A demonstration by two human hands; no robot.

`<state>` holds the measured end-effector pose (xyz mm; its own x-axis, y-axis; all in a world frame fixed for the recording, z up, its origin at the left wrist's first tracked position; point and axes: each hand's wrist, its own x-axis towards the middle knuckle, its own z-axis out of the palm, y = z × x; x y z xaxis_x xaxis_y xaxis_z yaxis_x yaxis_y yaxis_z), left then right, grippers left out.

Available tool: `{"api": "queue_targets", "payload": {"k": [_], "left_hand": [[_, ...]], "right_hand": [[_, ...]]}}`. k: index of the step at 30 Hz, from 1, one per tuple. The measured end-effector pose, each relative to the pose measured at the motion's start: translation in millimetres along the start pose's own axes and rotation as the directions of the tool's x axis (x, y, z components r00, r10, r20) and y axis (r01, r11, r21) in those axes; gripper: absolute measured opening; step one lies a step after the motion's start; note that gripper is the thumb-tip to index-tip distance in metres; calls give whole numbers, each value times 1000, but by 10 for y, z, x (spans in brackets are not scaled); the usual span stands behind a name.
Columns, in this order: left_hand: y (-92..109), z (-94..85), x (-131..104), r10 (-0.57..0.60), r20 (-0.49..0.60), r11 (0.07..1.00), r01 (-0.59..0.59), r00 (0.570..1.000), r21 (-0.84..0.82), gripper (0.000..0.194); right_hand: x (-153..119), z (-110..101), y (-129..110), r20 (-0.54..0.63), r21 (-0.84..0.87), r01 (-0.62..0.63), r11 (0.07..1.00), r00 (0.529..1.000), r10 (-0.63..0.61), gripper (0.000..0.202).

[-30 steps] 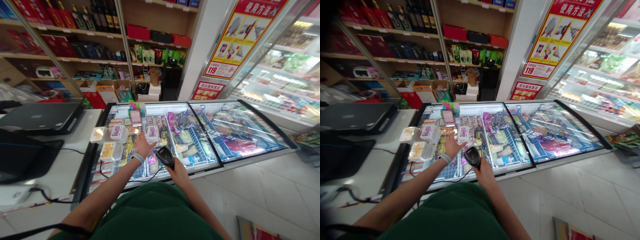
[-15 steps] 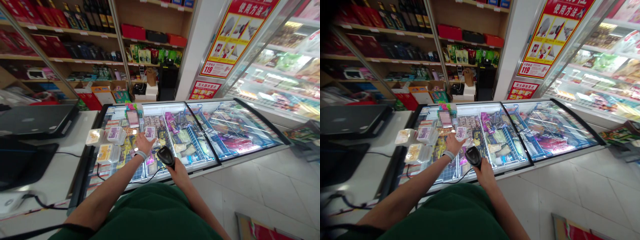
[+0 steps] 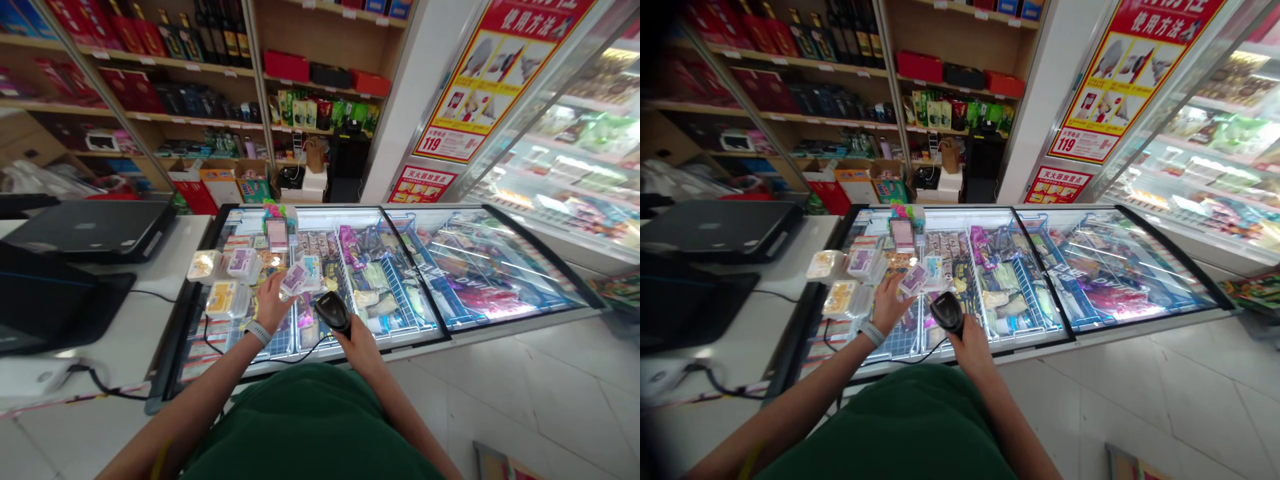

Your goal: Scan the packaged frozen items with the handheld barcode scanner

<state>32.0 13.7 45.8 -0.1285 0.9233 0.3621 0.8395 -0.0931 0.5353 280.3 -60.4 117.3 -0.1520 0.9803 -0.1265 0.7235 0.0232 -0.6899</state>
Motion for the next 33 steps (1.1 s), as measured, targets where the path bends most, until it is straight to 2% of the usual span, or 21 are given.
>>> {"api": "queue_targets", "payload": {"k": [4, 11, 18, 26, 28, 30, 31, 33], "left_hand": [[-85, -170, -209, 84, -47, 995, -82, 995, 50, 58], [-99, -396, -413, 109, -113, 993, -103, 988, 54, 56], [-162, -436, -484, 78, -144, 996, -71, 986, 57, 57], [-167, -405, -485, 41, -133, 999, -39, 990, 24, 57], [-171, -382, -488, -12, -128, 1000, 8, 992, -26, 57], [-192, -339, -505, -126, -104, 988, 115, 987, -99, 59], [-210, -307, -521, -224, -73, 966, 212, 972, -147, 61], [-258, -228, -564, -454, 17, 866, 446, 891, -225, 66]], "right_hand": [[3, -12, -148, 53, 33, 78, 996, 995, -79, 16], [14, 15, -416, 160, 15, 193, 981, 968, -193, 15], [37, 60, -460, 216, -15, 212, 977, 955, -204, 15], [50, 57, -437, 211, -10, 222, 975, 954, -215, 15], [54, 52, -432, 206, -4, 210, 978, 957, -204, 15], [61, 50, -424, 205, 1, 196, 981, 960, -192, 15], [65, 50, -419, 205, 2, 191, 982, 961, -187, 15], [73, 55, -406, 204, 2, 187, 982, 962, -183, 14]]}}
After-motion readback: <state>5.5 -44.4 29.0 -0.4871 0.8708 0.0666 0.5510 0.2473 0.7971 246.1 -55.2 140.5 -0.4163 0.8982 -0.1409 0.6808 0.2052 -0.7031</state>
